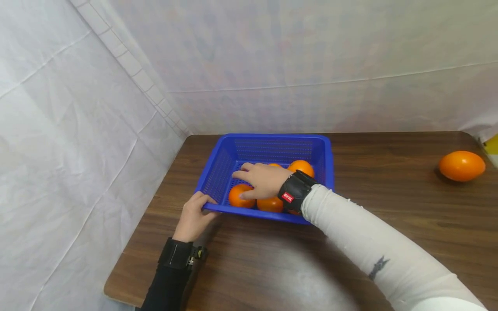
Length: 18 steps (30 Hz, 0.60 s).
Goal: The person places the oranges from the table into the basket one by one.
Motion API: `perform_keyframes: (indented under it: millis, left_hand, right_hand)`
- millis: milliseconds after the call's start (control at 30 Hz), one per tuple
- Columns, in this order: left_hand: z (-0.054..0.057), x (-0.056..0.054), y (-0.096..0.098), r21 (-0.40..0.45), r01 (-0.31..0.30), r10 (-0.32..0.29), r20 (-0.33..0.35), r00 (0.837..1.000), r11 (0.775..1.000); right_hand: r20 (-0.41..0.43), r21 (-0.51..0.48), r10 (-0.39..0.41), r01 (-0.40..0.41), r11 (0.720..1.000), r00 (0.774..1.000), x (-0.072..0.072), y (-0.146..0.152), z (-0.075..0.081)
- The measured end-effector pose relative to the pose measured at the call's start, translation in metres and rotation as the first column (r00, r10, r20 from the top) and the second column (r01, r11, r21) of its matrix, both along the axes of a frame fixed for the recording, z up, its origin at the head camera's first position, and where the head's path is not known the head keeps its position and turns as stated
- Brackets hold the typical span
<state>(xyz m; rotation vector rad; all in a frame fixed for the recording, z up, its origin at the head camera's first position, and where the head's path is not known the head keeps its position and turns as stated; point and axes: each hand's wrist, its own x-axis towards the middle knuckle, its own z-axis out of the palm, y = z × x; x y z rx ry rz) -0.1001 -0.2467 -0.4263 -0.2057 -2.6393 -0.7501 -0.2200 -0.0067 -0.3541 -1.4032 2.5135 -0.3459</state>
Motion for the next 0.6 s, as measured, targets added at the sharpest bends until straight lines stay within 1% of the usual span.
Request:
perform_keyframes:
  millis: [233, 467, 600]
  left_hand:
    - [0.0, -0.001, -0.001, -0.005, 0.014, -0.014, -0.014, 1.0, 1.0]
    - [-0.001, -0.001, -0.003, 0.003, 0.007, -0.007, -0.003, 1.0, 1.0]
    - [-0.002, -0.001, -0.004, 0.0, 0.009, -0.009, -0.011, 1.0, 1.0]
  right_hand:
    - [-0.001, -0.066, -0.032, 0.032, 0.997, 0.999, -0.003, 0.015, 0.008]
    - [0.013, -0.073, -0.082, 0.083, 0.994, 0.997, -0.005, 0.031, 0.015]
    - [0.018, -0.08, -0.097, 0.098, 0.992, 0.995, -0.006, 0.042, 0.018]
